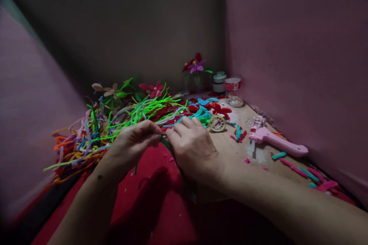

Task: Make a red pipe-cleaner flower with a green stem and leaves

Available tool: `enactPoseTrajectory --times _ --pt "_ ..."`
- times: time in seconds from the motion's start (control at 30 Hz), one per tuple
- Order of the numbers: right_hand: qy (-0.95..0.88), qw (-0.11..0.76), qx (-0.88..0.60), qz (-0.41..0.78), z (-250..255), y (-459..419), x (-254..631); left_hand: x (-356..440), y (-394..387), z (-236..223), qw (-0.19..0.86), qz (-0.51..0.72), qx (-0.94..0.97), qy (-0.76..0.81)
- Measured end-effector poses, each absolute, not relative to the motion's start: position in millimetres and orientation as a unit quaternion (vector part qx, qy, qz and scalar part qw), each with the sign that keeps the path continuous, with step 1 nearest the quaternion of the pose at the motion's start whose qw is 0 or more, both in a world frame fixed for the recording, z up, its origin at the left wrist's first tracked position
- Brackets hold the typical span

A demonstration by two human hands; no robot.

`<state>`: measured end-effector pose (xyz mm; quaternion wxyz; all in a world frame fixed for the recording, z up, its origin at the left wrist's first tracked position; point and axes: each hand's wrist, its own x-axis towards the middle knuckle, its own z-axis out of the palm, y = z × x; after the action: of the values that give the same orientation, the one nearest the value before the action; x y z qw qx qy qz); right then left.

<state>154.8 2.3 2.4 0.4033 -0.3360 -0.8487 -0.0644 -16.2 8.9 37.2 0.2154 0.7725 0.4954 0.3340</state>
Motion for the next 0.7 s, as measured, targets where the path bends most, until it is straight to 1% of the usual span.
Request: enactPoseTrajectory --times 0.07,0.17,0.23,0.33,0.4,0.47,0.57,0.63,0.7 --pt "-0.844 0.383 -0.374 -0.016 -1 7 154 -13 8 35 0.21 0.332 0.776 0.494" --pt "-0.809 0.374 -0.436 0.125 -3 8 154 -9 9 28 0.184 0.357 0.757 0.516" --pt "-0.784 0.374 -0.455 0.195 -3 7 153 -7 10 24 0.164 0.383 0.742 0.525" --pt "-0.765 0.389 -0.44 0.264 -1 6 153 -8 13 20 0.157 0.386 0.741 0.527" --pt "-0.739 0.403 -0.422 0.336 0 7 153 -9 13 20 0.15 0.374 0.75 0.524" --pt "-0.687 0.403 -0.405 0.448 2 8 154 -9 12 22 0.124 0.364 0.764 0.518" --pt "-0.591 0.372 -0.365 0.615 1 13 154 -6 9 23 0.095 0.347 0.788 0.499" --pt "-0.56 0.361 -0.337 0.665 0 17 153 -3 9 23 0.096 0.339 0.801 0.484" --pt "-0.552 0.368 -0.33 0.671 -2 19 153 -1 9 22 0.107 0.342 0.803 0.475"
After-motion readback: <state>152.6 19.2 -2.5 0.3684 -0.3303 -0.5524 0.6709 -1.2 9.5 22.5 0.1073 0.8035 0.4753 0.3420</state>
